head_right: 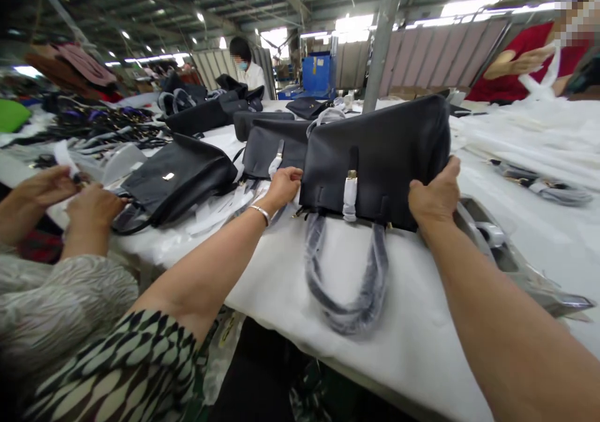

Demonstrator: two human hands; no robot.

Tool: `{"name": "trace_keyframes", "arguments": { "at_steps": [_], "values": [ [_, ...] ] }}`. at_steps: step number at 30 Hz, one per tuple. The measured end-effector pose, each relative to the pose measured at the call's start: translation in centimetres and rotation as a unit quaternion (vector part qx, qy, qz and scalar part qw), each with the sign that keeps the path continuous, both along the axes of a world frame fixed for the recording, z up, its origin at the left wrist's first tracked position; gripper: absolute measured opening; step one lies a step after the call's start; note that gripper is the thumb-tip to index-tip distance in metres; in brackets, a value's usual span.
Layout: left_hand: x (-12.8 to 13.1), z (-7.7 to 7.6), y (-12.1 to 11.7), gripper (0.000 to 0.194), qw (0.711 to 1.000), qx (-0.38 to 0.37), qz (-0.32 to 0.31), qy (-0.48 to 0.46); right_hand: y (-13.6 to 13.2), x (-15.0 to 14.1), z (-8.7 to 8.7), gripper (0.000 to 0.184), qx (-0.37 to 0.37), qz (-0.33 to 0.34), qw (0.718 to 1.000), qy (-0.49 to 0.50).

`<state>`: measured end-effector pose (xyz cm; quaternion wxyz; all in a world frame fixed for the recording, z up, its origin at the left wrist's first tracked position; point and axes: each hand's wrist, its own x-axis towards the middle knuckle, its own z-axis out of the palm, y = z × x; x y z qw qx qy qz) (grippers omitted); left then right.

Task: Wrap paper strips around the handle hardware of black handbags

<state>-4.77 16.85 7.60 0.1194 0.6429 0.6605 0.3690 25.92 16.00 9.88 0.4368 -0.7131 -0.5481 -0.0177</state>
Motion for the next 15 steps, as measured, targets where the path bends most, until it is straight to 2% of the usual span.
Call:
{"name": "trace_keyframes", "arguments": {
  "at_steps": [2, 3, 5, 7, 8, 9, 12, 14, 15],
  "values": [
    [0.9, 0.0, 0.5, 0.028, 0.999, 0.028, 0.01, -0.011, 0.0, -0.8, -0.1, 0.087, -0.014, 0.034, 0.998, -0.058],
    [1.1, -0.2, 0.3, 0.026, 0.999, 0.042, 0.019, -0.017, -0.5, -1.3, -0.5, 0.086, 0.004, 0.061, 0.994, -0.089],
    [1.0, -0.9, -0.9, 0.023, 0.997, 0.048, 0.039, -0.035, -2.2, -2.4, -1.6, 0.066, 0.041, 0.148, 0.98, -0.128],
    [0.4, -1.7, -2.8, 0.014, 0.997, 0.02, 0.039, -0.069, -4.6, -3.3, -2.5, 0.038, 0.009, 0.261, 0.96, -0.097],
    [0.0, -1.9, -3.9, 0.009, 0.996, 0.001, 0.028, -0.089, -5.9, -3.5, -2.8, 0.033, -0.032, 0.309, 0.948, -0.07],
    [-0.2, -2.0, -4.9, 0.011, 0.993, -0.021, 0.008, -0.113, -7.1, -3.7, -2.9, 0.033, -0.075, 0.348, 0.933, -0.05],
    [0.0, -1.4, -7.6, 0.038, 0.974, -0.13, -0.069, -0.17, -10.8, -3.6, -2.8, 0.037, -0.148, 0.44, 0.884, -0.054],
    [1.0, -0.8, -9.0, 0.052, 0.952, -0.238, -0.12, -0.148, -13.2, -3.3, -2.8, 0.035, -0.164, 0.49, 0.852, -0.089],
    [1.7, -0.5, -9.5, 0.056, 0.945, -0.275, -0.143, -0.103, -14.3, -3.4, -2.9, 0.034, -0.176, 0.507, 0.837, -0.111]
  ]
}}
